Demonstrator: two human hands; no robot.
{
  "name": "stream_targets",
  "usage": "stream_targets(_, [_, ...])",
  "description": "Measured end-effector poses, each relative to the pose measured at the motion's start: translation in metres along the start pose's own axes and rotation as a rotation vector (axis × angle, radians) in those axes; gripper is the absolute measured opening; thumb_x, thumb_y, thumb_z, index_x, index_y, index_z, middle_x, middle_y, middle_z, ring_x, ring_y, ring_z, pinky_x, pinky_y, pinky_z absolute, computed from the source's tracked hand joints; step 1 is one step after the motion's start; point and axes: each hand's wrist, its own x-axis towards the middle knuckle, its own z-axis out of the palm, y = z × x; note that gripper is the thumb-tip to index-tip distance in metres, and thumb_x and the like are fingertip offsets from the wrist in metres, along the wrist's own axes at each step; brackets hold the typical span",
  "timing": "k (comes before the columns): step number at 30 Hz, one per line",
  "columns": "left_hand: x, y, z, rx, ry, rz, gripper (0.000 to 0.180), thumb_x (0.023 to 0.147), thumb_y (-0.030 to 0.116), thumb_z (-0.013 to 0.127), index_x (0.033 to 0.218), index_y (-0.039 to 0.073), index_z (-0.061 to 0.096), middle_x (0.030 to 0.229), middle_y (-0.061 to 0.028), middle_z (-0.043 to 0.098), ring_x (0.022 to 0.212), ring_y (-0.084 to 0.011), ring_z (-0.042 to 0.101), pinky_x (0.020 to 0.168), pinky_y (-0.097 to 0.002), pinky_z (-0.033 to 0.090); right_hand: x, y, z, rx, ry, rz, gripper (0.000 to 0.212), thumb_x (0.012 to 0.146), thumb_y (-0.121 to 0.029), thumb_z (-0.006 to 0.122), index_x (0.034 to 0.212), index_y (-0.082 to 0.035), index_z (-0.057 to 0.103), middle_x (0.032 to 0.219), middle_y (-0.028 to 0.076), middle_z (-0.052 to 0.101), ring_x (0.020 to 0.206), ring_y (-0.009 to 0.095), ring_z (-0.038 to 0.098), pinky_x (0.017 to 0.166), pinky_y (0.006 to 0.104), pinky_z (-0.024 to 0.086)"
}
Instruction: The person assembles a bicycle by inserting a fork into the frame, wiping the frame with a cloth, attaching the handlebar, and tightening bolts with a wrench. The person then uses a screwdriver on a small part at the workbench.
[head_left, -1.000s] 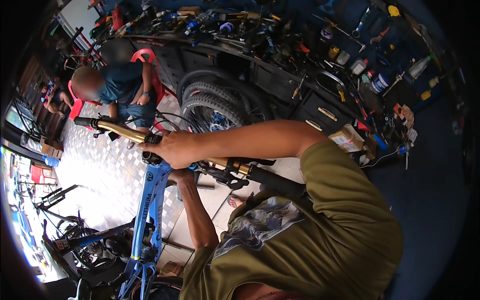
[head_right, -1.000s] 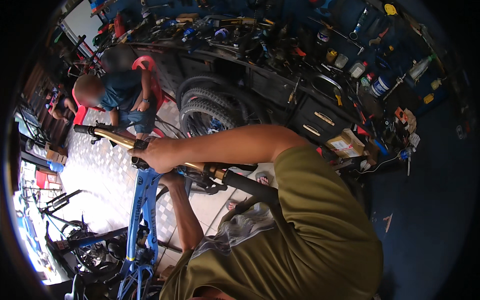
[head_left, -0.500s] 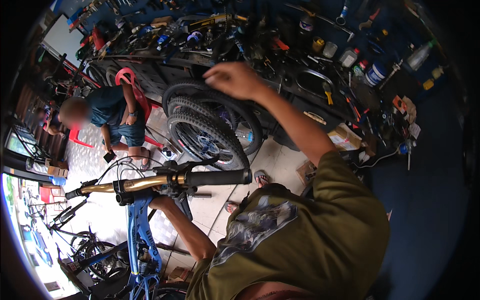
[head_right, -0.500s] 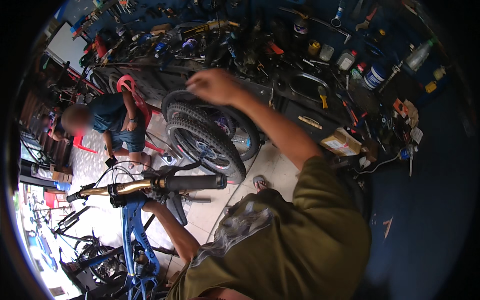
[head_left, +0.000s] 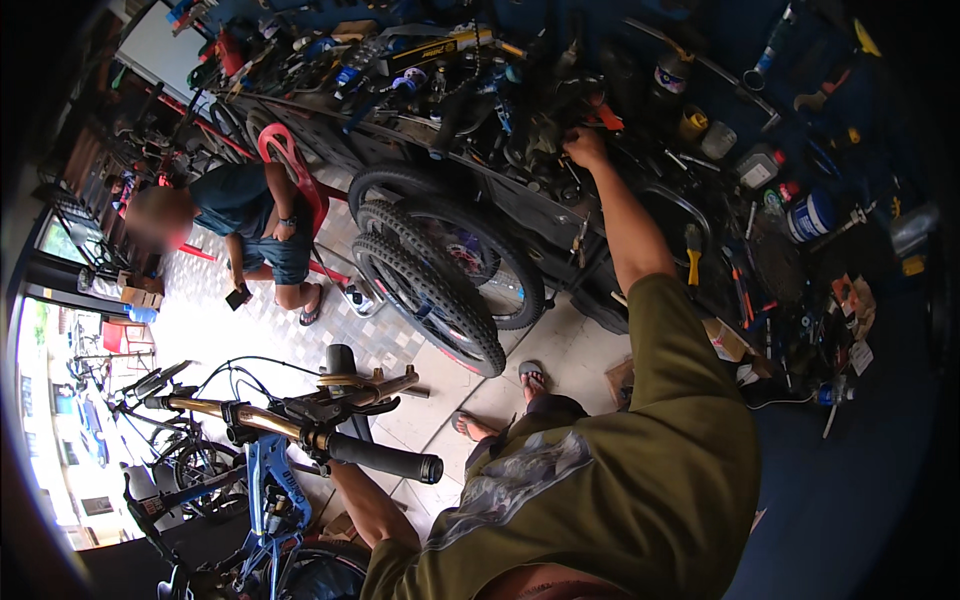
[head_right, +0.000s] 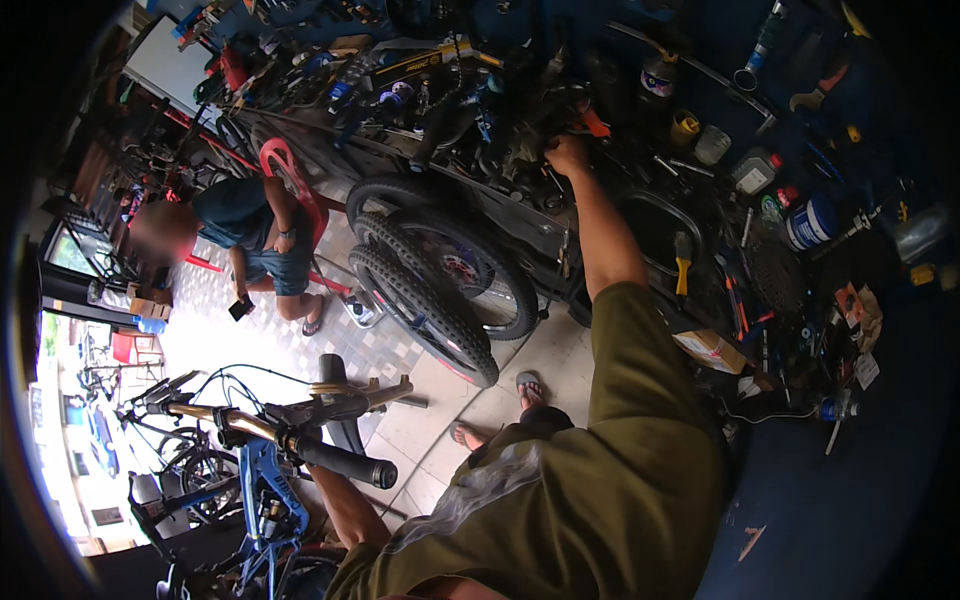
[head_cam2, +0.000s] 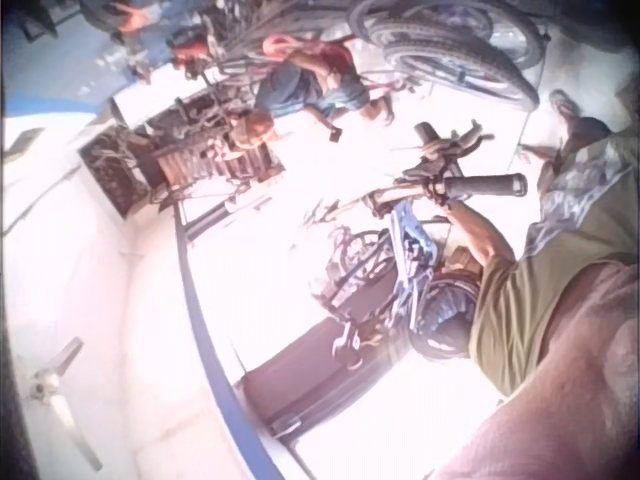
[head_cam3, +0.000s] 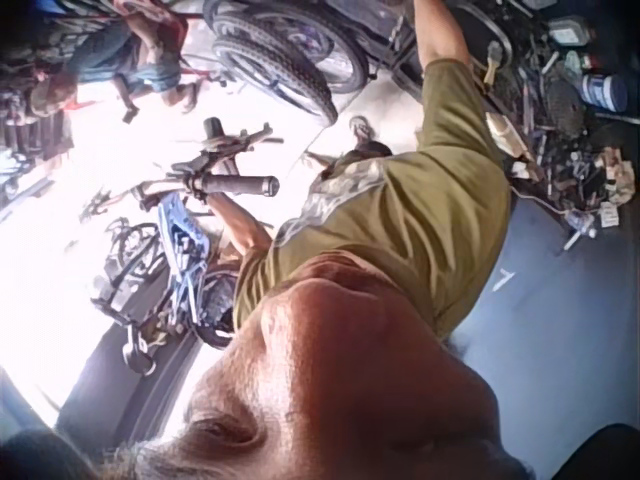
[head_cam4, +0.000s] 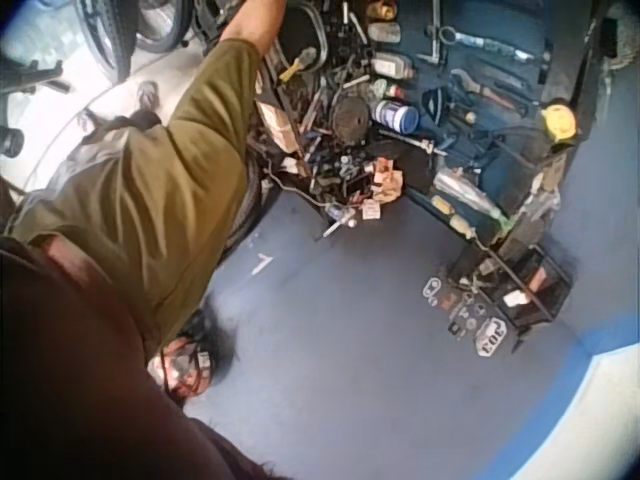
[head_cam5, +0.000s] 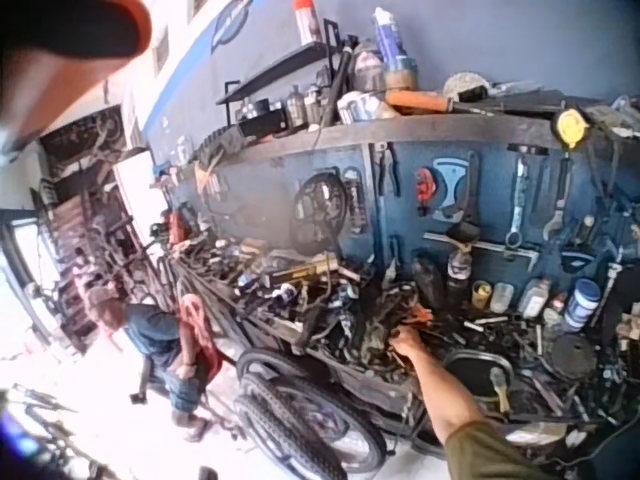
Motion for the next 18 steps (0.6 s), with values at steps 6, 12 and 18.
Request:
stream_targets(6, [-0.015, 0.013, -0.013, 0.034, 0.049, 0.028, 0.043, 0.103, 0.048, 0.045, 0.104, 0.009, 0.063, 0.078, -0.0049, 0.059, 0.065, -0.0183, 0.056, 0.062, -0.0362, 0.050, 0.018, -0.007, 0.012, 0.079, -0.236, -0.089, 0.044, 0.078, -0.029, 0.082, 0.114, -0.005, 0.075, 0.104, 0.019, 0.076, 0.102, 0.031, 0.073, 0.089, 0.0399, 0.054])
stream_targets(12, [-0.005, -0.002, 0.006, 0.054, 0.015, 0.004, 0.044, 0.103, 0.049, 0.044, 0.105, 0.009, 0.063, 0.078, -0.0049, 0.059, 0.064, -0.0183, 0.056, 0.061, -0.0361, 0.050, 0.042, -0.004, -0.002, 0.084, -0.286, 0.015, 0.039, 0.075, -0.025, 0.086, 0.104, -0.002, 0.077, 0.095, 0.013, 0.077, 0.089, 0.024, 0.072, 0.080, 0.0386, 0.053])
stream_targets(18, [-0.006, -0.001, -0.012, 0.070, 0.040, 0.015, 0.044, 0.103, 0.049, 0.044, 0.105, 0.009, 0.063, 0.078, -0.0049, 0.059, 0.064, -0.0183, 0.055, 0.060, -0.0360, 0.050, 0.038, -0.041, -0.044, 0.233, -0.311, 0.153, 0.044, 0.082, -0.048, 0.086, 0.094, -0.006, 0.079, 0.072, 0.000, 0.066, 0.062, 0.010, 0.057, 0.054, 0.0300, 0.044])
